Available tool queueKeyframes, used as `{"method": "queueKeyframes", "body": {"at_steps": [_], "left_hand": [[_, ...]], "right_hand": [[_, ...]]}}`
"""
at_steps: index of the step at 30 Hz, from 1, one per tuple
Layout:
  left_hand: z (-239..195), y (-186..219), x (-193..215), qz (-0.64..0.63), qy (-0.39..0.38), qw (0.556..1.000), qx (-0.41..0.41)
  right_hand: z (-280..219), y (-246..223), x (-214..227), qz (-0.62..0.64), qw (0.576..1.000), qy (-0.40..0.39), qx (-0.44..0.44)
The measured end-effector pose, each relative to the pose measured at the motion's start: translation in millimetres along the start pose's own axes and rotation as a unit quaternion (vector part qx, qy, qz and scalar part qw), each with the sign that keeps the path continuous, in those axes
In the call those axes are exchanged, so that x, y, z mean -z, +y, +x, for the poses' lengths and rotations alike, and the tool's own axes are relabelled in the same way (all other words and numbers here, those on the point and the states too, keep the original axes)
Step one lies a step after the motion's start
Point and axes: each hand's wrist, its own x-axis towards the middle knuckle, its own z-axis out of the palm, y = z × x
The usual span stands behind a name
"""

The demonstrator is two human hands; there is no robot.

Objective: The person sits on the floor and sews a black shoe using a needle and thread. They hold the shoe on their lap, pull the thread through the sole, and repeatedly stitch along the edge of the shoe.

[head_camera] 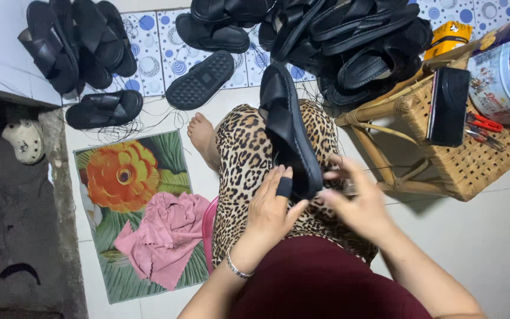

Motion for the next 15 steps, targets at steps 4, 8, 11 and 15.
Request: {"method": "queueKeyframes", "body": {"at_steps": [4, 8, 11, 15], "left_hand": [[-7, -5, 14, -0.084, -0.093, 0.988, 0.095], [-4, -10, 42, -0.274, -0.063, 0.891, 0.356], [-15, -28, 58, -0.321, -0.021, 0.839, 0.438], [-14, -52, 63, -0.478, 0.103, 0.783, 0.383]], "right_hand": [[10, 7, -41, -0.027, 0.989, -0.062, -0.129], [17, 63, -35, 0.227, 0.956, 0.038, -0.18], [31, 61, -7, 0.394, 0.883, 0.032, -0.253], [32, 55, 15, 0.461, 0.862, -0.03, -0.21]]}}
